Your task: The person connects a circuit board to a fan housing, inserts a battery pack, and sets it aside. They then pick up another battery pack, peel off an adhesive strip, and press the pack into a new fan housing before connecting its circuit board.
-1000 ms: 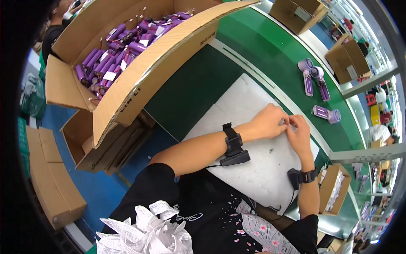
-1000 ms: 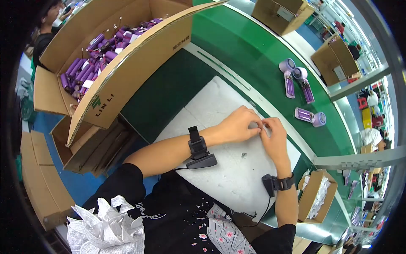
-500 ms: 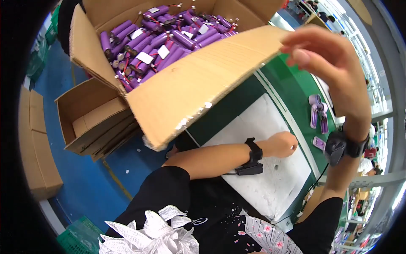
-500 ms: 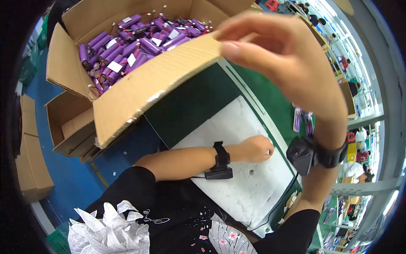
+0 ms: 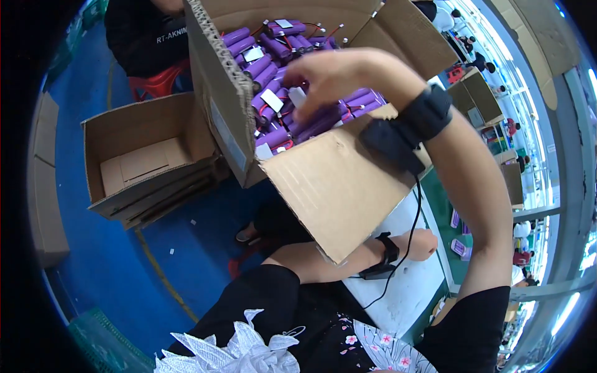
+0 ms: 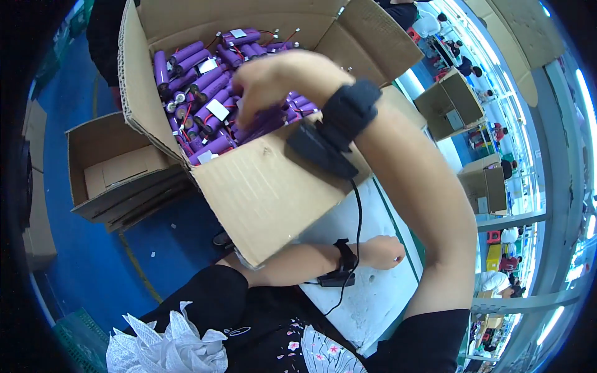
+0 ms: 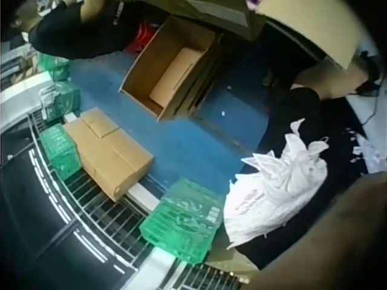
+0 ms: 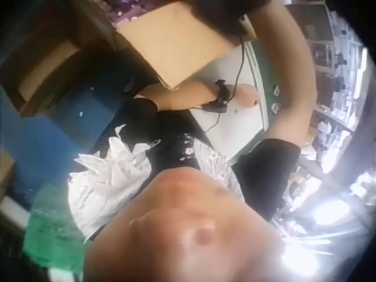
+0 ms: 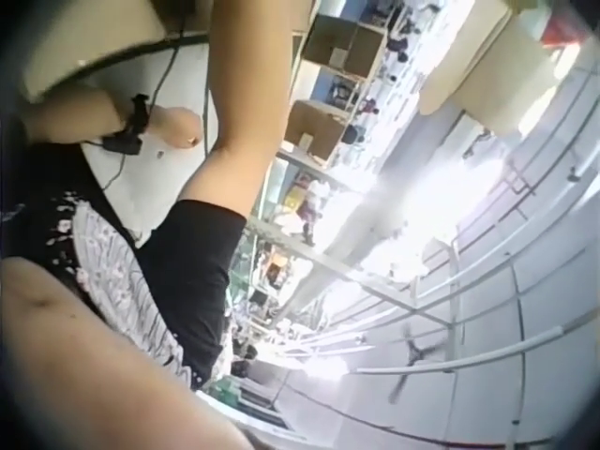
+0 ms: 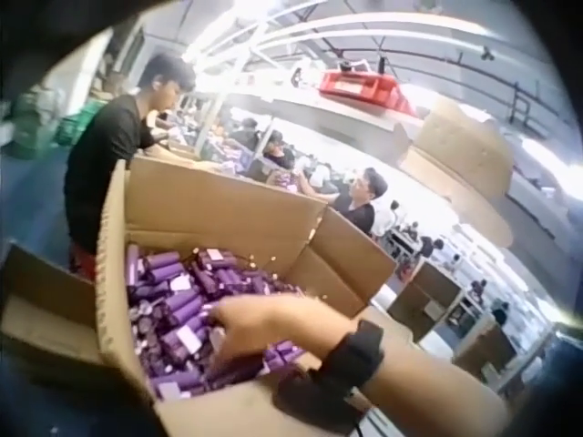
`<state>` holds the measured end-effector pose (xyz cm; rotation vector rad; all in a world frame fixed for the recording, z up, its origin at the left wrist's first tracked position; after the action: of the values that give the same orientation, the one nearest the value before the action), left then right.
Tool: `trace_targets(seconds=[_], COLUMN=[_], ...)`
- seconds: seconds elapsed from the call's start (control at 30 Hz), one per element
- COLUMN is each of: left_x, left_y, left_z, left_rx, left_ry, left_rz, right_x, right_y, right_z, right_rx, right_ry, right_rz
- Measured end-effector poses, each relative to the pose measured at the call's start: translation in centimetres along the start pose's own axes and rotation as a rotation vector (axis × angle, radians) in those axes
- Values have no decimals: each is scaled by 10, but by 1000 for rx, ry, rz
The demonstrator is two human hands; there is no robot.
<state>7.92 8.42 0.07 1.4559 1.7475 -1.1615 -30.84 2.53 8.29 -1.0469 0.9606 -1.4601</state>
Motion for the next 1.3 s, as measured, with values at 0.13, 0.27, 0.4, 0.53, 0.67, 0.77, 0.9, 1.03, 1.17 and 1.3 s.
trace_targets(seconds=[0.13, 0.27, 0.4, 0.53, 0.67, 0.77, 0.9, 1.03, 1.17, 1.3], left_x=[2, 7, 7, 10, 10, 4, 6, 10, 12, 15], left_y=[-4, -1, 1, 2, 0, -3, -2, 4, 6, 6], left_z=[-1, -1, -1, -2, -1, -1, -1, -1, 0, 1], left_rx=[-39, -48, -27, -7, 11, 48, 55, 51, 55, -24], left_ry=[5, 26, 19, 17, 26, 18, 11, 27, 16, 80], left_rz=[-11, -15, -20, -36, -46, -32, -47, -67, -70, -61], right_x=[0, -1, 1, -2, -6, -6, -6, -2, 1, -10], right_y=[14, 10, 6, 8, 9, 9, 12, 5, -19, -36], right_z=[5, 4, 7, 5, 9, 11, 10, 13, 22, 30], right_rx=[118, 66, -28, -89, -142, -180, -244, -369, -505, -547], right_ry=[80, 82, -6, -13, -1, -15, -58, -103, -98, -17], right_rz=[116, 131, 38, -50, -100, -125, -156, -175, -165, -198])
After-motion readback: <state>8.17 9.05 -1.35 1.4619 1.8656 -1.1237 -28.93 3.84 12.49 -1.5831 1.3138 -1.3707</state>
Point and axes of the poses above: each hand's wrist, its own z-axis away from the middle knuckle, its own y-axis out of the palm, x = y × z, the point moved 8 cm from there along -z, towards the middle knuckle, and after that the axes turned 15 degrees about -x, right-handed, at the moved point
